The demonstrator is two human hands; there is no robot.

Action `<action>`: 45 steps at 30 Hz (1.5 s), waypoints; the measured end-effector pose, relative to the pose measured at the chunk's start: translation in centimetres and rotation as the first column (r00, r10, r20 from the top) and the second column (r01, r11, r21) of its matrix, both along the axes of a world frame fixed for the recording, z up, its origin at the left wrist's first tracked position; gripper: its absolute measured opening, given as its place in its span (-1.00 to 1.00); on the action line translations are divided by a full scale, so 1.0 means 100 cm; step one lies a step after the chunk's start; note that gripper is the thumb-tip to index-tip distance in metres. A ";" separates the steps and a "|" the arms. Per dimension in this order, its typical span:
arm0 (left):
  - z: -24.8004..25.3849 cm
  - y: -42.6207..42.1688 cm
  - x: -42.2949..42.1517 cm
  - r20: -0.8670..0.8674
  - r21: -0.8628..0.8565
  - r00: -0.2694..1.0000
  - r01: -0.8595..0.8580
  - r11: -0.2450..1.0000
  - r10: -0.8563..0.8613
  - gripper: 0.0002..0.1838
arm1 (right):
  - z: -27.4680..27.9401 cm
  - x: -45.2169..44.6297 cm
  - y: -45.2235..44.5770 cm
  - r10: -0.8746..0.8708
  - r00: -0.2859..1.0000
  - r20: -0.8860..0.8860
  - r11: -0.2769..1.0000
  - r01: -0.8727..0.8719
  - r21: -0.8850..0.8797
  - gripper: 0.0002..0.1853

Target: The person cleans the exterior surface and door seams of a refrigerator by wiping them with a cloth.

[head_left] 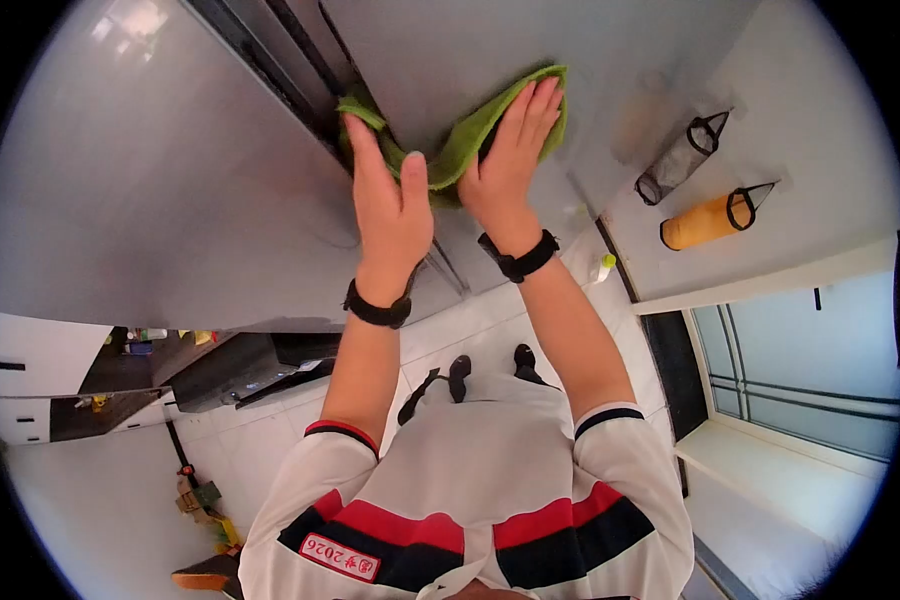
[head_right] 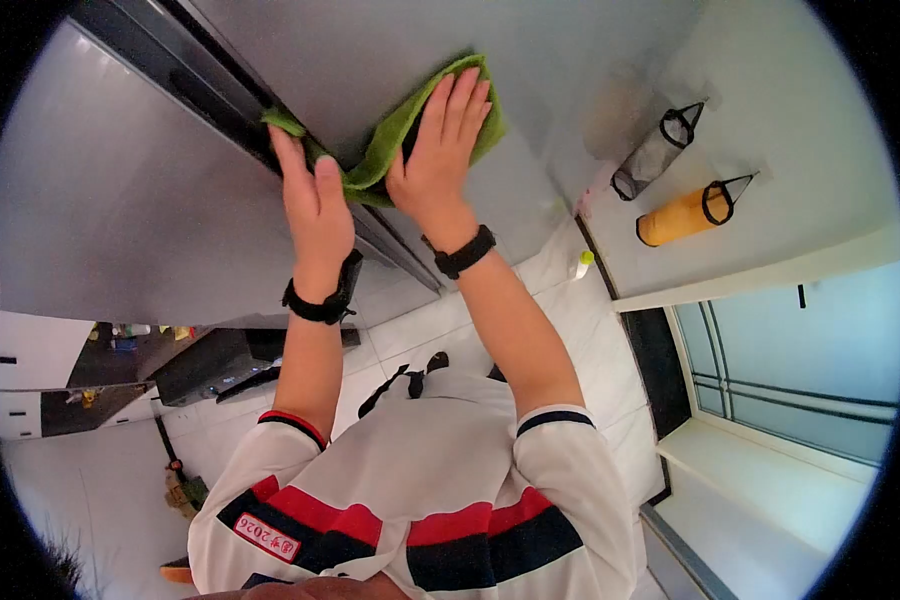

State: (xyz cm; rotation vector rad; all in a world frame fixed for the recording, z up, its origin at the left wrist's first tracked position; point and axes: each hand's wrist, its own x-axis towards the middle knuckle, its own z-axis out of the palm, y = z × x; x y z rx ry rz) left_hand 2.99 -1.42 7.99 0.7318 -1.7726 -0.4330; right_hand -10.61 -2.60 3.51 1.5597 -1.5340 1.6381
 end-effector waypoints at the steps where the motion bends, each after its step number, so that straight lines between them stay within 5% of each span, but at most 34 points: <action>1: 0.004 -0.002 -0.001 -0.033 -0.012 0.999 -0.004 1.000 0.003 -0.23 | -0.004 -0.002 -0.001 -0.004 1.000 -0.006 1.000 0.004 0.000 -0.13; 11: -0.023 0.009 -0.003 0.082 0.073 0.996 -0.049 0.996 0.043 -0.32 | -0.022 -0.007 -0.007 -0.016 0.998 -0.053 1.000 0.017 0.016 -0.13; 17: -0.057 0.011 0.000 0.113 0.129 0.992 -0.075 0.989 0.060 -0.21 | -0.035 -0.011 -0.002 -0.014 0.995 -0.098 0.999 0.018 0.041 -0.14; 28: -0.015 0.006 0.000 0.076 -0.028 0.993 -0.091 0.995 0.093 -0.20 | -0.010 0.005 0.011 0.035 0.998 -0.048 0.998 -0.033 0.046 -0.18; 45: -0.053 0.017 -0.005 0.023 0.222 0.999 -0.036 0.974 0.032 -0.21 | -0.021 -0.004 0.014 0.032 0.996 -0.087 0.997 -0.026 0.070 -0.18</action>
